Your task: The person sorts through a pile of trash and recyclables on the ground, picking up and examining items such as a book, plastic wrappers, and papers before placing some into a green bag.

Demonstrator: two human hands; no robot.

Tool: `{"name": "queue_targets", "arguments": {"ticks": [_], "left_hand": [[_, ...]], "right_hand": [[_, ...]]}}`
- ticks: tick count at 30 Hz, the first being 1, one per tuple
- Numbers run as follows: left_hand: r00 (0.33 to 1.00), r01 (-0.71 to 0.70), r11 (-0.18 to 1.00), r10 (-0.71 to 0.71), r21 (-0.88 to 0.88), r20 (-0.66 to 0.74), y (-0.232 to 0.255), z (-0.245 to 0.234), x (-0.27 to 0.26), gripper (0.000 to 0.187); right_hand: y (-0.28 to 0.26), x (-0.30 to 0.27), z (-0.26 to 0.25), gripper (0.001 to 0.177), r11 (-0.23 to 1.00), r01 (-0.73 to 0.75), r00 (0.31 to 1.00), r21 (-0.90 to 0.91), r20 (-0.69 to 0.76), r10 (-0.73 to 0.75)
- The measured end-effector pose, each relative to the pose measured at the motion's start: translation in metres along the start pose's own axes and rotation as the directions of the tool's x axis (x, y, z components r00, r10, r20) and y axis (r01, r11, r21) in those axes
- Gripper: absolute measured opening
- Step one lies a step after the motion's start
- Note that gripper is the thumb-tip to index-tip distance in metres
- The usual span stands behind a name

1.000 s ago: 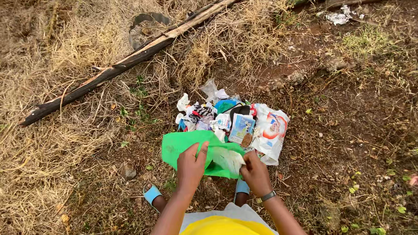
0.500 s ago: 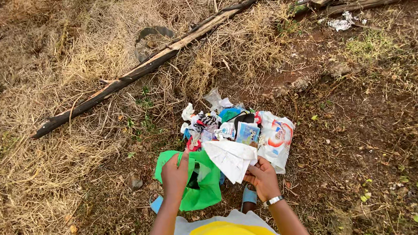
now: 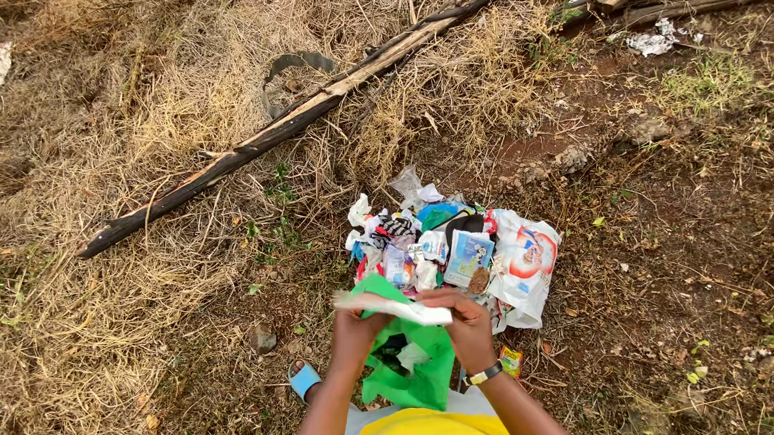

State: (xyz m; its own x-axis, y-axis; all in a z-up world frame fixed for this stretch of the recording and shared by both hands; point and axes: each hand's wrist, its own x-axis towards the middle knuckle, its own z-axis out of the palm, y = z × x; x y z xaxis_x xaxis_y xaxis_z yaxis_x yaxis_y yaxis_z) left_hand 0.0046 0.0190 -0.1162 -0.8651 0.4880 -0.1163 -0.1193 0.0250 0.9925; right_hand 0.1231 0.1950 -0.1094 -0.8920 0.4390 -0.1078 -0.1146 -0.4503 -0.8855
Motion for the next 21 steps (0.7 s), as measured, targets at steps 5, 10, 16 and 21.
{"name": "queue_targets", "arguments": {"ticks": [5, 10, 16, 21], "left_hand": [[0.99, 0.142, 0.96, -0.136, -0.243, 0.043, -0.008, -0.017, 0.001, 0.015], [0.98, 0.194, 0.974, -0.186, -0.116, 0.075, 0.007, -0.018, 0.003, 0.015], [0.982, 0.182, 0.904, -0.189, 0.387, -0.02, 0.033, -0.008, -0.005, 0.018], [0.993, 0.106, 0.774, -0.054, 0.624, -0.101, 0.036, -0.009, -0.008, 0.029]], "right_hand": [[-0.039, -0.002, -0.013, 0.032, 0.542, 0.607, 0.785, -0.582, 0.33, -0.525], [-0.055, 0.002, 0.002, 0.037, 0.503, 0.552, 0.829, -0.665, 0.375, -0.414], [-0.005, -0.007, -0.014, 0.039, 0.432, 0.56, 0.828, -0.707, 0.495, -0.263], [0.114, 0.01, -0.087, 0.031, 0.672, -0.138, 0.982, -0.727, -0.189, -0.003]]}}
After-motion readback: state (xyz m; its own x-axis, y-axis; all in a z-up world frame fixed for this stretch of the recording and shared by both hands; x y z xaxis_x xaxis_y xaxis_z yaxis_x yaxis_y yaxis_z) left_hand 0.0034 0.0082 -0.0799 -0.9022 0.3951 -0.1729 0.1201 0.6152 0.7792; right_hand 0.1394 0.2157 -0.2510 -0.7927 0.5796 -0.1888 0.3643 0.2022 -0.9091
